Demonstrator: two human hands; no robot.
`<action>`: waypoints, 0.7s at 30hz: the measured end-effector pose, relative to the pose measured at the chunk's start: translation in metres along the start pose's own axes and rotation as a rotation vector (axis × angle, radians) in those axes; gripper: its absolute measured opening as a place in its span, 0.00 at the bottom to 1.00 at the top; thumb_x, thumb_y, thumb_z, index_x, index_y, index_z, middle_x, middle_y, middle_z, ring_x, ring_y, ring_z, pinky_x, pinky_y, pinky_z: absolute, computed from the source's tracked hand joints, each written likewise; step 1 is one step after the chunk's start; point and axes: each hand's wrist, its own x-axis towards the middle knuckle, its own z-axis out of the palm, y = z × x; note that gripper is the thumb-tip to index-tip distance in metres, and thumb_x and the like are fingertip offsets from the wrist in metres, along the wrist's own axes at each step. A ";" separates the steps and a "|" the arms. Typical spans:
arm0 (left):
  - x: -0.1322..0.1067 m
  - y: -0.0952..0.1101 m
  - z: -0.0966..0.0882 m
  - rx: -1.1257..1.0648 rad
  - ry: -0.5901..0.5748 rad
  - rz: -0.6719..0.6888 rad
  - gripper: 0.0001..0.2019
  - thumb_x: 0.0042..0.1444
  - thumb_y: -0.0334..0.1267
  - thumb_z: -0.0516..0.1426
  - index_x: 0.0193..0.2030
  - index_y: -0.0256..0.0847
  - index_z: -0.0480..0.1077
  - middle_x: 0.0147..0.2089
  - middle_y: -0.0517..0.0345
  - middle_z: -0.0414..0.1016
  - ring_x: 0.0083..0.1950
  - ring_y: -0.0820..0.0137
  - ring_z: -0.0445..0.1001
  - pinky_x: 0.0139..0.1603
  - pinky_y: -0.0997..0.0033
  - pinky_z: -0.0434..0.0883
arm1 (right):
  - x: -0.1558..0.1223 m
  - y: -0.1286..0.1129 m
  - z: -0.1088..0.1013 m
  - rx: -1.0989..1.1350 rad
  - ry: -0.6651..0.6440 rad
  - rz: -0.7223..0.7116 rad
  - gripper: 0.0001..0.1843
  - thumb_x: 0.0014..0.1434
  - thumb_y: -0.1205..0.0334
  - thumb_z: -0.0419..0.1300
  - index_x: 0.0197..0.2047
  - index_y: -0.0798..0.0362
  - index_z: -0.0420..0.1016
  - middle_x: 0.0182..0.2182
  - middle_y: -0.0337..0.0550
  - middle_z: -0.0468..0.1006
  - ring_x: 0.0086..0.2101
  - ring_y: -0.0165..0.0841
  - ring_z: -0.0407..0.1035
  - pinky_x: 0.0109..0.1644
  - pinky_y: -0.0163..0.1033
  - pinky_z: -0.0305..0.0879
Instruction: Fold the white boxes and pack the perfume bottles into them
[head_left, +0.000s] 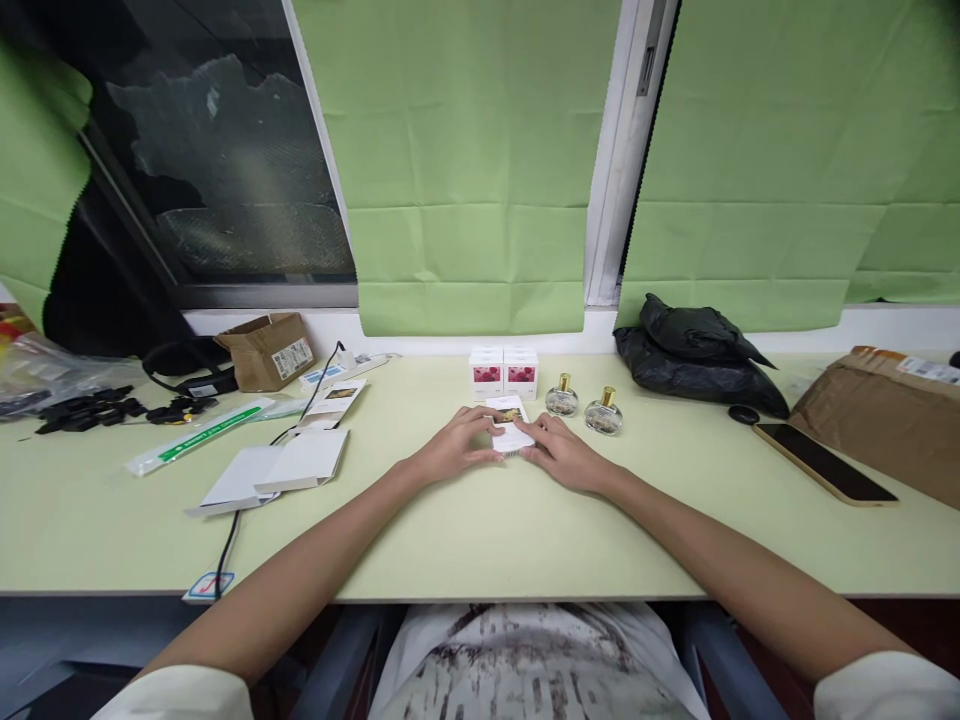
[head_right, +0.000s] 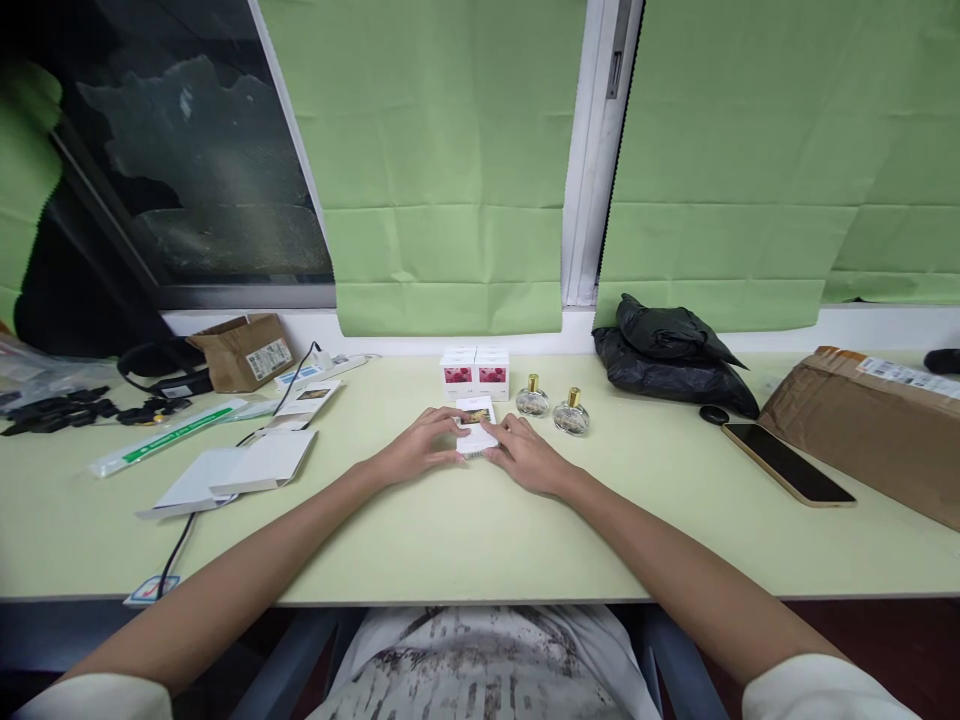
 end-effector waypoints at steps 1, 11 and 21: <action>0.001 0.001 -0.001 0.003 -0.012 -0.002 0.22 0.62 0.55 0.66 0.59 0.49 0.77 0.73 0.49 0.68 0.75 0.50 0.62 0.72 0.46 0.65 | 0.000 0.000 0.000 -0.016 0.007 -0.002 0.33 0.76 0.44 0.51 0.79 0.41 0.57 0.58 0.53 0.69 0.59 0.47 0.65 0.66 0.57 0.65; -0.002 0.013 -0.013 -0.151 -0.099 -0.093 0.40 0.58 0.59 0.68 0.75 0.53 0.64 0.70 0.51 0.73 0.73 0.51 0.70 0.73 0.52 0.66 | 0.001 0.011 0.004 -0.039 0.105 -0.080 0.28 0.74 0.49 0.57 0.73 0.48 0.66 0.66 0.51 0.73 0.64 0.50 0.64 0.68 0.59 0.64; -0.001 -0.003 -0.004 -0.086 0.007 -0.046 0.24 0.59 0.58 0.68 0.57 0.48 0.76 0.62 0.49 0.79 0.70 0.52 0.70 0.71 0.46 0.67 | 0.004 0.009 0.006 -0.012 0.129 -0.094 0.27 0.74 0.47 0.56 0.71 0.47 0.69 0.68 0.51 0.74 0.64 0.50 0.67 0.69 0.62 0.63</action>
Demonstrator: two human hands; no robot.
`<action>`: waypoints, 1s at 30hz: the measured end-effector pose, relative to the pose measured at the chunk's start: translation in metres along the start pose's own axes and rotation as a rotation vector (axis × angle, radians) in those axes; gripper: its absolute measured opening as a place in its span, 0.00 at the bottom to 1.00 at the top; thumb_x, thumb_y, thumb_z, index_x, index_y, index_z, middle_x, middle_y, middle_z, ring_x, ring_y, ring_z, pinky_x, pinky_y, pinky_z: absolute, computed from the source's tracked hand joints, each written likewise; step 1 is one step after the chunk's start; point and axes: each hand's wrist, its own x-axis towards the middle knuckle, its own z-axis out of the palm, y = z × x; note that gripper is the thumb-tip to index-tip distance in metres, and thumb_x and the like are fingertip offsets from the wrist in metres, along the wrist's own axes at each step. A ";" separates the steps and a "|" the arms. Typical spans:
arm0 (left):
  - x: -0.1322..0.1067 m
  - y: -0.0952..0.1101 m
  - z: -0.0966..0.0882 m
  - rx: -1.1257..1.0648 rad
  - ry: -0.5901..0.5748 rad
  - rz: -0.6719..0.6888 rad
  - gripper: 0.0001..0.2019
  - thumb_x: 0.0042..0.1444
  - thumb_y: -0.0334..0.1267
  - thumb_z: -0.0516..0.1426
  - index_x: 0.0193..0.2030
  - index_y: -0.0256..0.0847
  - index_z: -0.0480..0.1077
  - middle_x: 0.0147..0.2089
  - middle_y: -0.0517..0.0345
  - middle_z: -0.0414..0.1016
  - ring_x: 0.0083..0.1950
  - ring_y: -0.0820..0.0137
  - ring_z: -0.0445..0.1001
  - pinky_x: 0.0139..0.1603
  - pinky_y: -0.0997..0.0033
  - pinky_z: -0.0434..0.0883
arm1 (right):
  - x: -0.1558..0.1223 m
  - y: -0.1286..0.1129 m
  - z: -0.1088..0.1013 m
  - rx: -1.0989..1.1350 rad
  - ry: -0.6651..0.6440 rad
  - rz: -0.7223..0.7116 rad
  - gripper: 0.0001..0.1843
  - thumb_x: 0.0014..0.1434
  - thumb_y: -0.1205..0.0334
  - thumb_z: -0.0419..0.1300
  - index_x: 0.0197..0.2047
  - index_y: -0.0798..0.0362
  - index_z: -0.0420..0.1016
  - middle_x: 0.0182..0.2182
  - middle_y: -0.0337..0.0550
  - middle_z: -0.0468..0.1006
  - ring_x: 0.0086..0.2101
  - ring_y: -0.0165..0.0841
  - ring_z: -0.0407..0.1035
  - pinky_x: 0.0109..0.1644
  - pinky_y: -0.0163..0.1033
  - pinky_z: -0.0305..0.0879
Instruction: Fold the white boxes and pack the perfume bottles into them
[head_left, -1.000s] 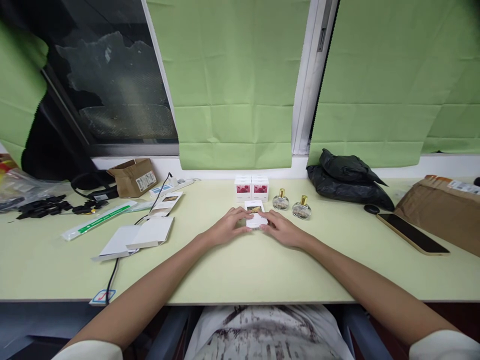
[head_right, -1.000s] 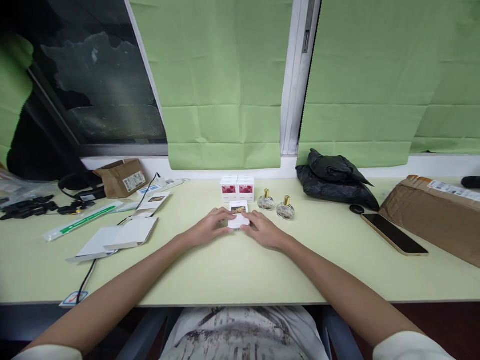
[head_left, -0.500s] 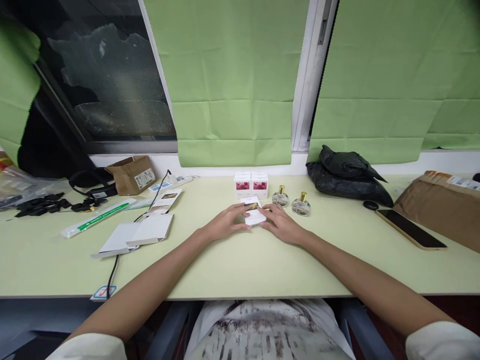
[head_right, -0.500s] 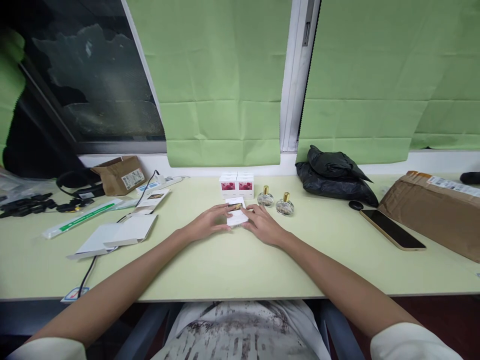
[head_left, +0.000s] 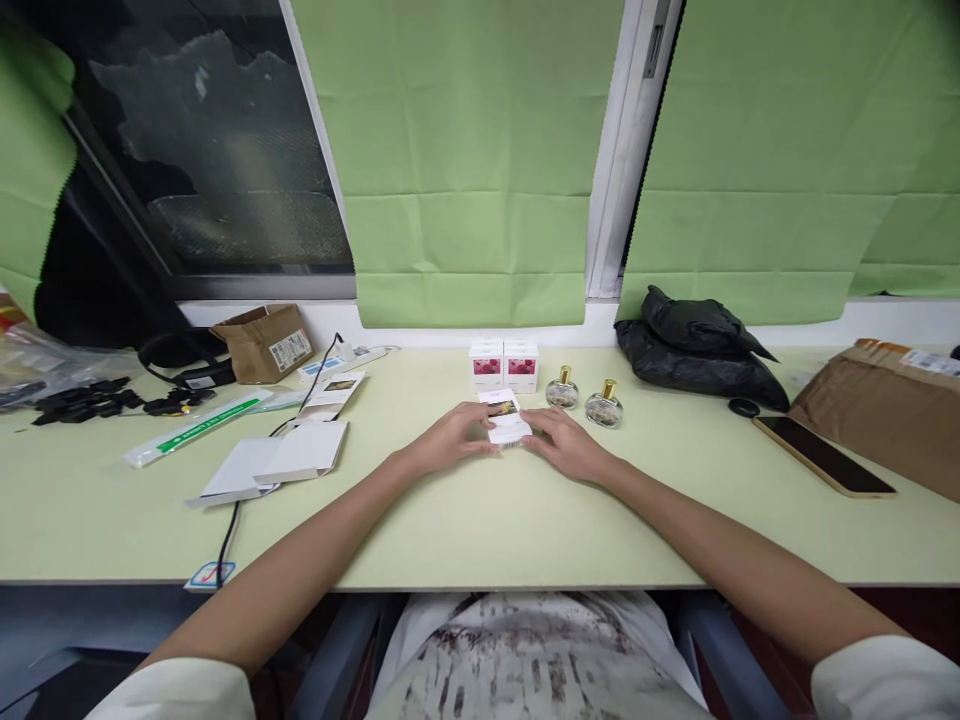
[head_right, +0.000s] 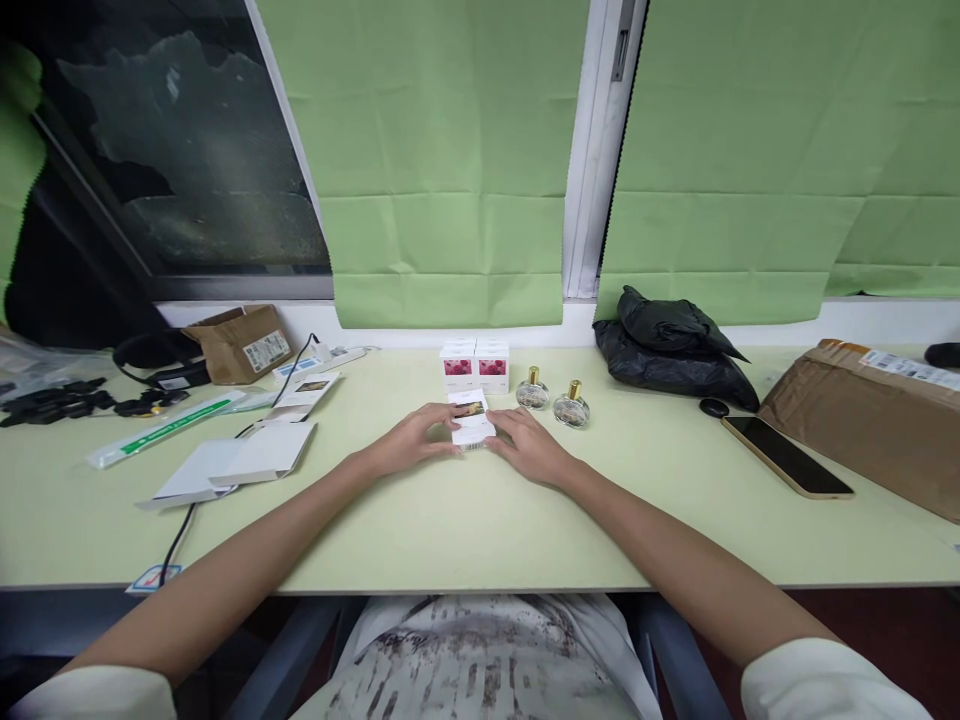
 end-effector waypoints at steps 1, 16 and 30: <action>0.000 -0.001 0.000 0.006 0.004 0.002 0.24 0.59 0.58 0.68 0.56 0.48 0.76 0.61 0.50 0.79 0.70 0.52 0.70 0.71 0.46 0.67 | 0.000 -0.001 0.000 0.001 -0.004 -0.004 0.27 0.74 0.47 0.56 0.71 0.47 0.69 0.68 0.51 0.73 0.64 0.50 0.67 0.69 0.63 0.63; -0.004 0.015 -0.001 -0.029 0.004 -0.038 0.19 0.66 0.56 0.62 0.54 0.46 0.72 0.68 0.49 0.71 0.69 0.54 0.70 0.70 0.50 0.67 | 0.003 -0.006 -0.005 -0.012 0.006 0.007 0.22 0.74 0.49 0.56 0.64 0.49 0.74 0.59 0.52 0.79 0.57 0.48 0.71 0.65 0.57 0.66; 0.001 -0.001 0.015 -0.062 0.187 -0.322 0.31 0.63 0.61 0.62 0.66 0.48 0.65 0.61 0.46 0.77 0.58 0.53 0.75 0.57 0.49 0.75 | 0.006 -0.011 -0.005 0.282 0.045 0.200 0.21 0.73 0.51 0.58 0.64 0.47 0.74 0.60 0.50 0.79 0.58 0.47 0.72 0.60 0.54 0.71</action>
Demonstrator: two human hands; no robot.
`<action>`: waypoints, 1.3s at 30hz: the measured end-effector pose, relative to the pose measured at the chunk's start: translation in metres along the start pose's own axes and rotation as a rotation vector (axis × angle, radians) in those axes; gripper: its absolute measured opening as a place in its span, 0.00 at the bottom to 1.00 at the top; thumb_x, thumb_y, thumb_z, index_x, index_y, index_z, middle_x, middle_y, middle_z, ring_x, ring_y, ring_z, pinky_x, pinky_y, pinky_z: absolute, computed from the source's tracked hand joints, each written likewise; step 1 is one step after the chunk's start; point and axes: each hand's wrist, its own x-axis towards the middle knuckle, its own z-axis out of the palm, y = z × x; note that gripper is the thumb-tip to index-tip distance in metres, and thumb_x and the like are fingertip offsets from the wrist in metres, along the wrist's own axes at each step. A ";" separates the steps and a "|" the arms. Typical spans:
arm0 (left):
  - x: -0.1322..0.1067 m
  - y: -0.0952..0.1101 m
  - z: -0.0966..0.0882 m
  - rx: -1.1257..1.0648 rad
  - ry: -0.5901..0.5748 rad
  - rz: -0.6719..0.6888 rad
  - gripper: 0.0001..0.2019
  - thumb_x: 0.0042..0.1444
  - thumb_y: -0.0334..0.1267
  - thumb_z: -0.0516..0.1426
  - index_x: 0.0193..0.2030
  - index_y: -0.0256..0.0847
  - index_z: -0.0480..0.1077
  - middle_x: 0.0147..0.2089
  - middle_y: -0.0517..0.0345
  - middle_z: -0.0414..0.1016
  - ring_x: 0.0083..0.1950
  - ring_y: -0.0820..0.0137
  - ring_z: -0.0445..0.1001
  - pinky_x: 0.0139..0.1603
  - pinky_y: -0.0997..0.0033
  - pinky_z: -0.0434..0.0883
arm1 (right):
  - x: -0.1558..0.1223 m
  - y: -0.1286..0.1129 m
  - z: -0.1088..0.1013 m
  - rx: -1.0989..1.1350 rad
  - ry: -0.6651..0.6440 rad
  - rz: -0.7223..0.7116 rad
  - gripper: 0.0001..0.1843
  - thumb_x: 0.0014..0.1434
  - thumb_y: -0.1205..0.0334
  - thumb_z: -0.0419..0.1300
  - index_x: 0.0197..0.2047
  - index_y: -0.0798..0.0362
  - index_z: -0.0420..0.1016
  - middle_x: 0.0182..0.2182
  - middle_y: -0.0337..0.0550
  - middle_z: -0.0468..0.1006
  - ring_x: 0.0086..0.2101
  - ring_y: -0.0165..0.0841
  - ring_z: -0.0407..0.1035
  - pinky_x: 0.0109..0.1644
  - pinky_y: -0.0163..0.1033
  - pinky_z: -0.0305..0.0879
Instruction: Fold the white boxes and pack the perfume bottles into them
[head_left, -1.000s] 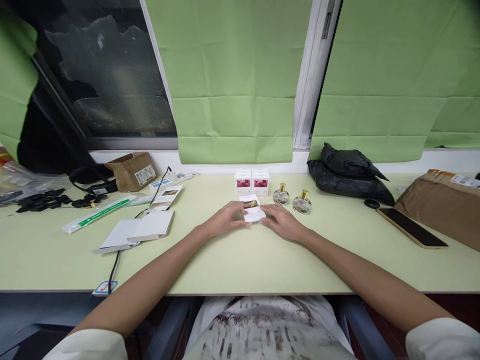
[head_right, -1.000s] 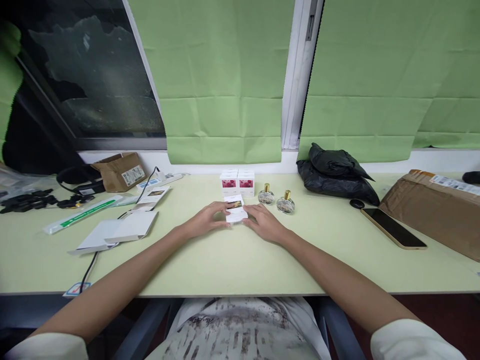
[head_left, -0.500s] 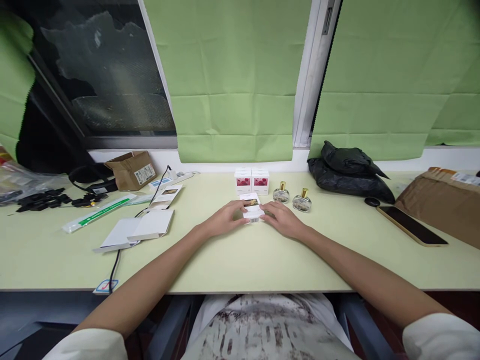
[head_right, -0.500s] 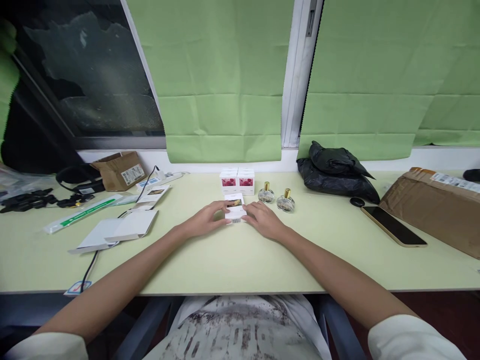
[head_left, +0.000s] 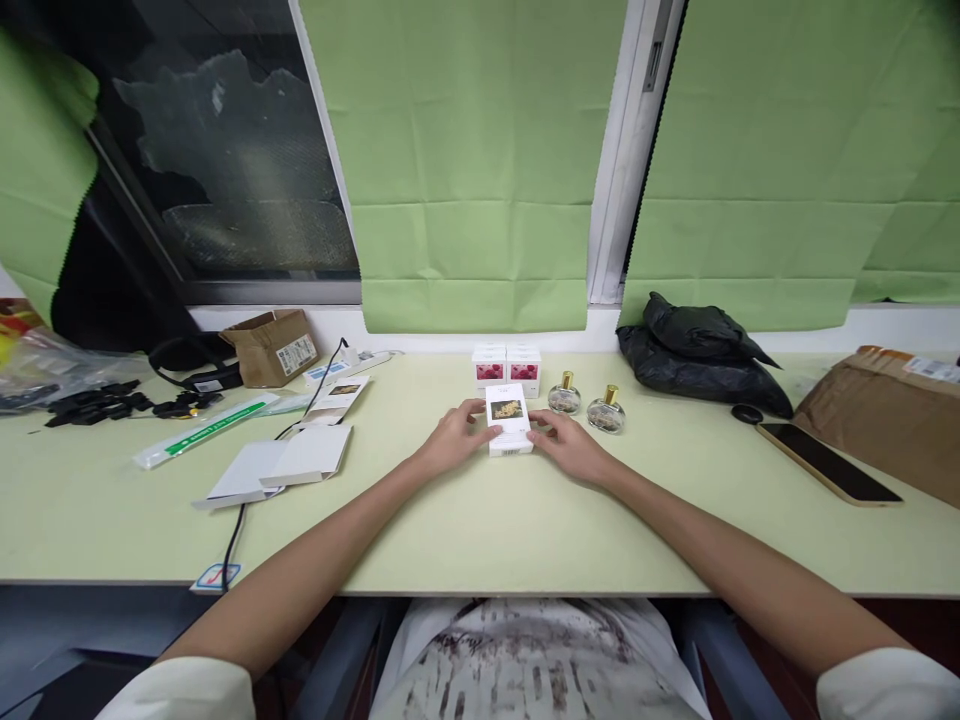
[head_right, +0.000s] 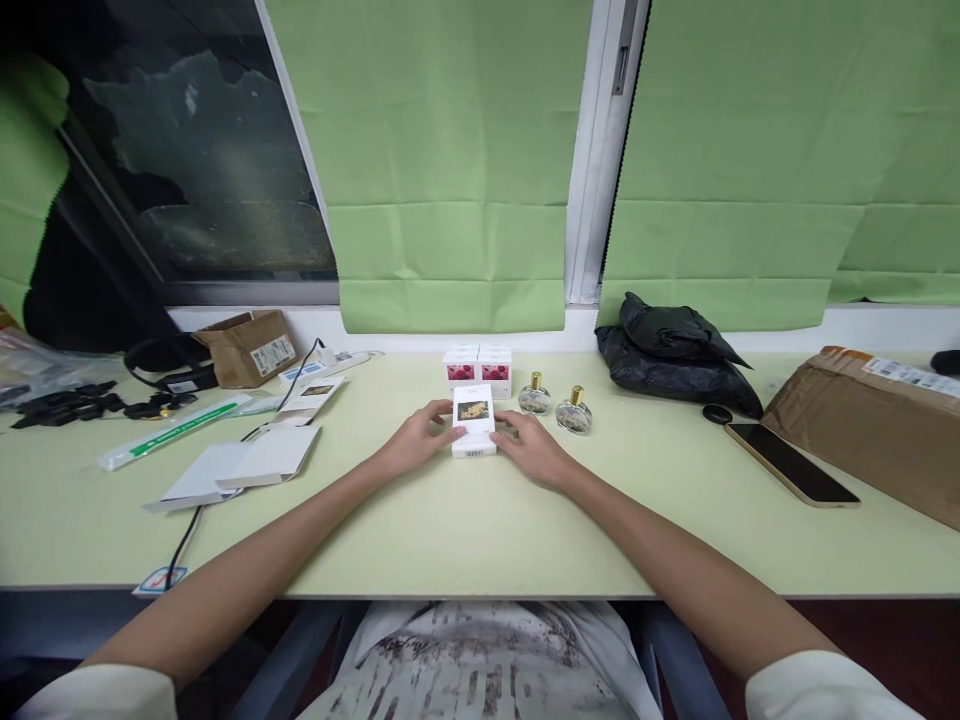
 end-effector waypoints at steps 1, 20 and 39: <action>-0.001 0.002 -0.001 -0.082 -0.018 0.031 0.33 0.64 0.59 0.62 0.69 0.49 0.60 0.61 0.47 0.77 0.54 0.58 0.77 0.52 0.55 0.77 | -0.001 -0.001 0.000 0.058 0.009 -0.007 0.22 0.72 0.52 0.59 0.65 0.46 0.72 0.62 0.49 0.78 0.59 0.45 0.72 0.59 0.52 0.72; -0.010 0.032 -0.002 -0.221 0.103 0.189 0.14 0.69 0.48 0.60 0.53 0.47 0.61 0.65 0.51 0.71 0.54 0.63 0.81 0.52 0.58 0.81 | -0.009 -0.022 -0.012 0.098 0.134 -0.108 0.27 0.71 0.53 0.59 0.70 0.41 0.62 0.60 0.48 0.76 0.50 0.42 0.77 0.54 0.51 0.77; -0.009 0.032 0.004 -0.260 0.241 0.260 0.15 0.69 0.44 0.62 0.59 0.48 0.68 0.57 0.53 0.76 0.59 0.63 0.78 0.62 0.53 0.79 | -0.005 -0.012 -0.011 0.218 0.311 -0.119 0.15 0.71 0.48 0.61 0.56 0.45 0.77 0.48 0.45 0.80 0.49 0.41 0.76 0.55 0.49 0.75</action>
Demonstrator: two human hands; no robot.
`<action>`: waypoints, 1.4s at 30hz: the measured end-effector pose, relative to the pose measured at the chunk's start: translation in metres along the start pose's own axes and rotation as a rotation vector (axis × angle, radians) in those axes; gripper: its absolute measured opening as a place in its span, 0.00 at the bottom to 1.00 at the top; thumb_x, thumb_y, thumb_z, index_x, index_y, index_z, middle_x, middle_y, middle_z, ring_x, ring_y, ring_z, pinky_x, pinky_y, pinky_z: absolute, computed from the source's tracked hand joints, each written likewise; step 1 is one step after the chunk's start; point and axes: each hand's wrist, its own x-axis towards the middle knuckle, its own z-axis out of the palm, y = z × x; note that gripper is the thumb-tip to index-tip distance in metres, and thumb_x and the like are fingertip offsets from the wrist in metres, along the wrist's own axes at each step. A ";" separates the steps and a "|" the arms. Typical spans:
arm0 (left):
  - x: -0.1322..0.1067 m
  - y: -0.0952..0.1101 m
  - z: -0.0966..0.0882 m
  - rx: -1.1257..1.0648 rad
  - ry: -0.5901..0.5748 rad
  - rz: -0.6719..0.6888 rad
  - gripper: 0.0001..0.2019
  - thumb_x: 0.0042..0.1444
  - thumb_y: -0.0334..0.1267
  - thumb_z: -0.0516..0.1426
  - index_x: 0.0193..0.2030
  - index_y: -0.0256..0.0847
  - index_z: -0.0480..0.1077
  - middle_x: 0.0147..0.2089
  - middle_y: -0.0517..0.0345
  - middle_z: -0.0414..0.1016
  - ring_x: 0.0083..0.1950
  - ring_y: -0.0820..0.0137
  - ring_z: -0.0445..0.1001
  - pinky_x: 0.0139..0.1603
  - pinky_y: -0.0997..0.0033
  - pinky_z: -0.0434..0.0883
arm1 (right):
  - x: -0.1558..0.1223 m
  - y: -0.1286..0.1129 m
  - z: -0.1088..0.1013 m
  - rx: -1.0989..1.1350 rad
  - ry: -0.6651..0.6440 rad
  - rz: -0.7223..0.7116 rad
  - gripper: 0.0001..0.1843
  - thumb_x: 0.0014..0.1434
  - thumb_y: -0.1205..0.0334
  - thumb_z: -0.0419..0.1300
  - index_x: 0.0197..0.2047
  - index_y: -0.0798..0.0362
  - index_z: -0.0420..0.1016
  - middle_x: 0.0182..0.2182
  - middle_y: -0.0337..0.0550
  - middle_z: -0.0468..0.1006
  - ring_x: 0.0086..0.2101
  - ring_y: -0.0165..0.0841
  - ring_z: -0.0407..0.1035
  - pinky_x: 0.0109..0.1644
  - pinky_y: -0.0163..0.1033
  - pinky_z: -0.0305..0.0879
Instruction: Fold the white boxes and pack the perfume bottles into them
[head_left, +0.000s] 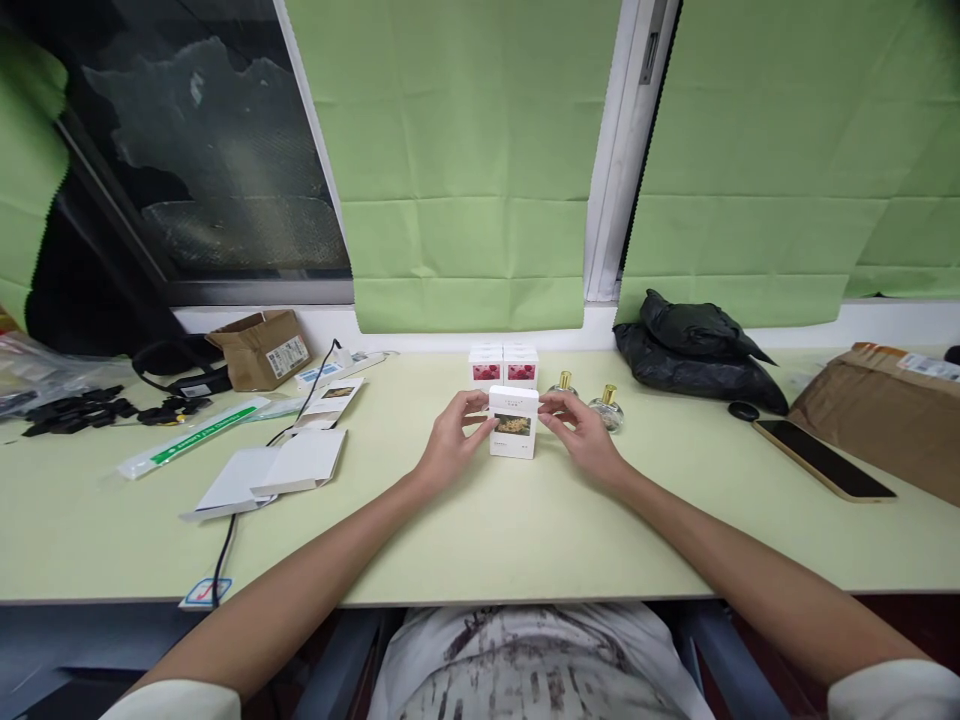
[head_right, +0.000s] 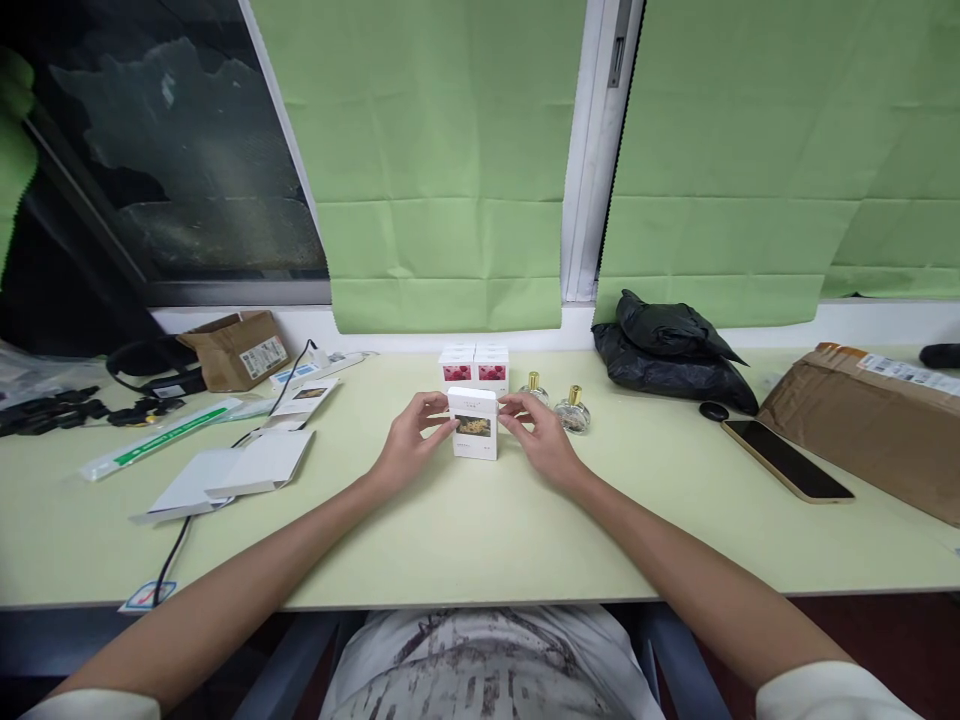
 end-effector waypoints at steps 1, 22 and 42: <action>0.001 0.000 -0.001 0.035 0.002 0.024 0.17 0.69 0.43 0.62 0.62 0.48 0.68 0.57 0.53 0.76 0.59 0.63 0.77 0.63 0.53 0.78 | 0.000 -0.001 0.000 -0.032 -0.001 -0.020 0.16 0.72 0.49 0.61 0.58 0.44 0.76 0.48 0.45 0.80 0.49 0.41 0.76 0.56 0.50 0.74; 0.004 0.012 -0.012 0.098 -0.057 0.158 0.06 0.70 0.42 0.61 0.46 0.44 0.78 0.48 0.52 0.74 0.58 0.60 0.76 0.58 0.57 0.74 | 0.005 -0.011 0.001 -0.094 -0.010 -0.159 0.09 0.70 0.52 0.64 0.46 0.46 0.82 0.49 0.47 0.75 0.53 0.43 0.72 0.60 0.53 0.70; 0.004 0.005 -0.002 0.054 -0.013 0.086 0.10 0.71 0.44 0.60 0.56 0.49 0.75 0.57 0.52 0.72 0.60 0.63 0.75 0.58 0.59 0.80 | -0.003 -0.004 0.009 -0.021 -0.058 0.018 0.26 0.70 0.49 0.62 0.67 0.40 0.63 0.62 0.47 0.72 0.51 0.42 0.77 0.56 0.52 0.77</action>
